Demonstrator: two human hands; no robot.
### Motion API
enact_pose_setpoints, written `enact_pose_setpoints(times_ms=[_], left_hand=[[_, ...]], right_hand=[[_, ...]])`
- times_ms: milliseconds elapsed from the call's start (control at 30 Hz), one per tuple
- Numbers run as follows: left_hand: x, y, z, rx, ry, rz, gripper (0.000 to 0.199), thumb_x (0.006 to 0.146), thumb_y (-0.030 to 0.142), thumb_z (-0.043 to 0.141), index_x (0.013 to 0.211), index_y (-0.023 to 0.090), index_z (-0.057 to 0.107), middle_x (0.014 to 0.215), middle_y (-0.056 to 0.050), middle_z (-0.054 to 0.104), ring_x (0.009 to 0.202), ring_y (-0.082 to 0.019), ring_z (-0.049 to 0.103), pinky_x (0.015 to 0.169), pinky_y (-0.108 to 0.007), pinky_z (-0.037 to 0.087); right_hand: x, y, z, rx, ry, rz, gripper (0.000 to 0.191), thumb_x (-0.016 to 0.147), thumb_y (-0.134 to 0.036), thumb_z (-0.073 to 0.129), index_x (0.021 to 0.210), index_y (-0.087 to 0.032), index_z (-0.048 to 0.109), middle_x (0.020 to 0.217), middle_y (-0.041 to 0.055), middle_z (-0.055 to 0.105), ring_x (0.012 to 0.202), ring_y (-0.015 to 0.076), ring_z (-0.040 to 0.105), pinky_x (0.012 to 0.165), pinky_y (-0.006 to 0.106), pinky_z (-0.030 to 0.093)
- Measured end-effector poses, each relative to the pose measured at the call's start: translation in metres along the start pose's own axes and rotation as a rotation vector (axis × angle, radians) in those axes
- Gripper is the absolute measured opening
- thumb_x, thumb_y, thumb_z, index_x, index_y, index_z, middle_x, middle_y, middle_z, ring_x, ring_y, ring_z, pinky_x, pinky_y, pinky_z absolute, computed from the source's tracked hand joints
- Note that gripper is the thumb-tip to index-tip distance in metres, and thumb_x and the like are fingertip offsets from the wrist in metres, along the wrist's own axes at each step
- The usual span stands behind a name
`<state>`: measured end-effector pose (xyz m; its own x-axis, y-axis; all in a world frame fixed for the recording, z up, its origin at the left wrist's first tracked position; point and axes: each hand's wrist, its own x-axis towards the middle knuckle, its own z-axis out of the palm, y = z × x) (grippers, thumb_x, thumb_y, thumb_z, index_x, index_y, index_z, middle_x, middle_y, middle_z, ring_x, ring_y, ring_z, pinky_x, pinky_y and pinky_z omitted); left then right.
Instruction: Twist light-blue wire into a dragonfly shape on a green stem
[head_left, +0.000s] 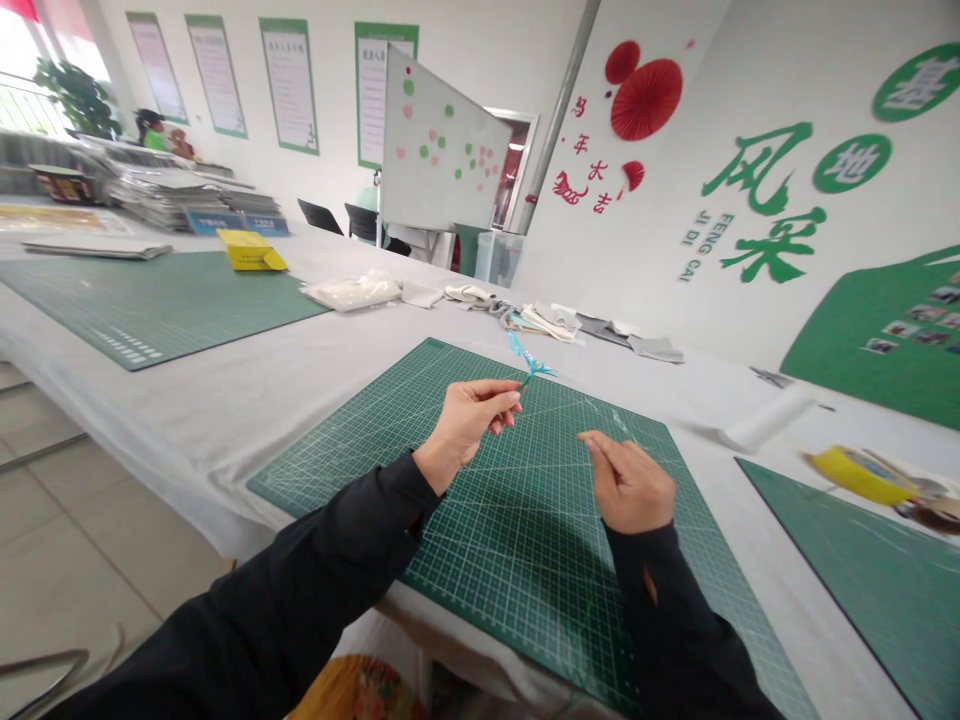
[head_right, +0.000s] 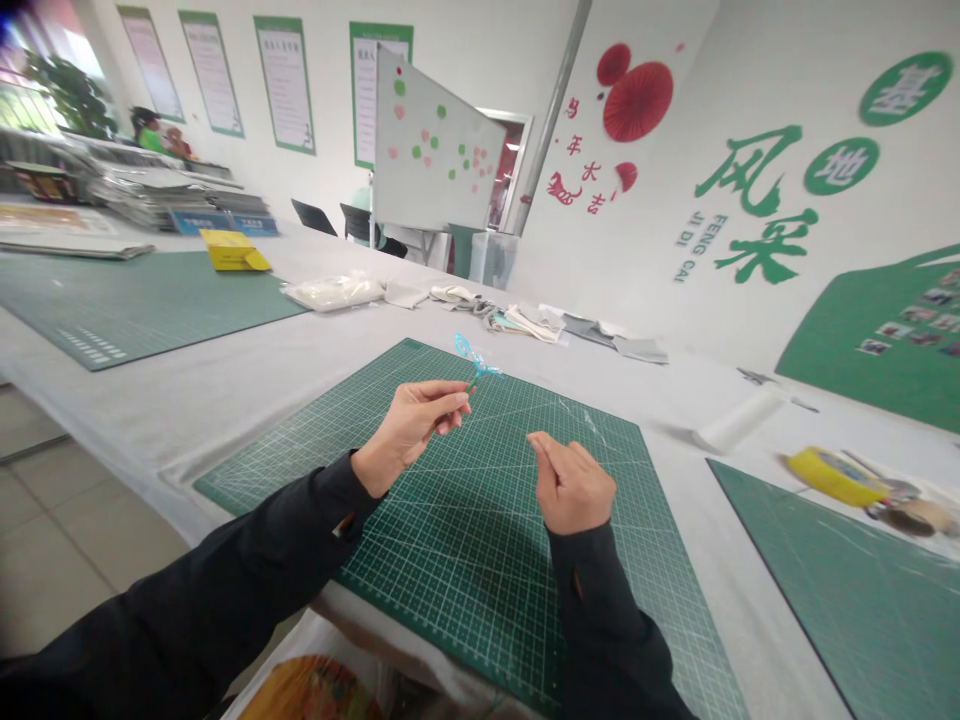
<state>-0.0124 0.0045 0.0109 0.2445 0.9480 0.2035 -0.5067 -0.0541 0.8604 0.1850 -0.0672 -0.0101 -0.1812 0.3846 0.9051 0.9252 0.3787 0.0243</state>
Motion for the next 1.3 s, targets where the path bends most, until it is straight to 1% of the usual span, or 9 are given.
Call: enact_pose_setpoints(times_ms=[300,500,600,767,933,1033,1167,1233,1300], left_hand=[[0.001,-0.001,0.001,0.174,0.138,0.026,0.016,0.069,0.011,0.064,0.083,0.006,0.069,0.056,-0.001,0.06,0.042,-0.006,0.052,0.036,-0.017,0.036],[0.002,-0.005,-0.001,0.343,0.198,0.051,0.02,0.072,0.012,0.059,0.088,0.007,0.07,0.058,-0.001,0.06,0.044,-0.007,0.051,0.038,-0.018,0.038],[0.002,-0.006,-0.004,0.536,0.173,0.158,0.021,0.076,0.017,0.057,0.091,0.011,0.071,0.066,-0.003,0.064,0.048,-0.008,0.053,0.043,-0.02,0.04],[-0.004,-0.003,-0.006,0.983,0.142,0.499,0.021,0.082,0.015,0.052,0.09,0.014,0.072,0.078,-0.005,0.067,0.065,-0.012,0.057,0.063,-0.025,0.044],[-0.009,-0.002,-0.006,1.43,-0.018,0.644,0.028,0.087,0.01,0.041,0.091,0.015,0.068,0.079,-0.006,0.064,0.073,-0.015,0.057,0.066,-0.027,0.041],[-0.009,-0.001,-0.007,1.637,-0.195,0.699,0.024,0.086,0.008,0.042,0.087,0.015,0.065,0.08,-0.006,0.062,0.076,-0.017,0.055,0.064,-0.028,0.04],[-0.009,0.001,-0.007,1.744,-0.556,0.734,0.017,0.083,0.008,0.047,0.08,0.014,0.062,0.079,-0.005,0.061,0.076,-0.017,0.054,0.06,-0.027,0.039],[-0.01,0.002,-0.006,1.743,-0.678,0.744,0.015,0.082,0.006,0.049,0.077,0.014,0.061,0.077,-0.006,0.061,0.076,-0.017,0.055,0.06,-0.027,0.039],[-0.012,0.003,-0.006,1.697,-0.752,0.734,0.017,0.077,0.002,0.05,0.076,0.014,0.063,0.075,-0.006,0.062,0.077,-0.017,0.056,0.06,-0.027,0.04]], right_hand=[[0.002,-0.008,-0.003,-0.022,-0.043,-0.132,0.014,0.081,-0.012,0.06,0.091,-0.015,0.07,0.076,0.0016,0.074,0.053,0.0095,0.056,0.055,0.022,0.044],[0.007,-0.019,-0.004,-0.103,-0.07,-0.24,0.012,0.082,-0.012,0.06,0.088,-0.015,0.071,0.06,0.0001,0.068,0.054,0.0101,0.056,0.055,0.024,0.041],[0.011,-0.026,-0.005,-0.126,-0.069,-0.295,0.009,0.081,-0.011,0.062,0.085,-0.013,0.071,0.051,-0.001,0.061,0.051,0.01,0.052,0.053,0.025,0.039],[0.014,-0.035,-0.009,-0.15,-0.052,-0.349,0.009,0.079,-0.01,0.064,0.086,-0.013,0.07,0.047,-0.0029,0.055,0.049,0.0105,0.045,0.052,0.027,0.034],[0.015,-0.041,-0.013,-0.155,-0.043,-0.378,0.011,0.079,-0.01,0.063,0.088,-0.014,0.069,0.047,-0.0033,0.053,0.05,0.0111,0.043,0.05,0.028,0.032],[0.017,-0.039,-0.016,-0.177,-0.028,-0.378,0.011,0.078,-0.01,0.064,0.087,-0.014,0.069,0.046,-0.0034,0.053,0.05,0.0112,0.043,0.05,0.028,0.032],[0.019,-0.027,-0.023,-0.242,-0.008,-0.347,0.009,0.078,-0.012,0.065,0.085,-0.016,0.069,0.048,-0.0026,0.057,0.049,0.0108,0.044,0.05,0.028,0.034],[0.018,-0.017,-0.025,-0.252,-0.017,-0.312,0.01,0.08,-0.013,0.063,0.086,-0.017,0.07,0.05,-0.0022,0.059,0.049,0.0107,0.047,0.052,0.028,0.036],[0.016,-0.008,-0.026,-0.222,-0.045,-0.268,0.012,0.082,-0.014,0.061,0.088,-0.018,0.071,0.053,-0.0014,0.063,0.051,0.0109,0.051,0.054,0.026,0.039]])
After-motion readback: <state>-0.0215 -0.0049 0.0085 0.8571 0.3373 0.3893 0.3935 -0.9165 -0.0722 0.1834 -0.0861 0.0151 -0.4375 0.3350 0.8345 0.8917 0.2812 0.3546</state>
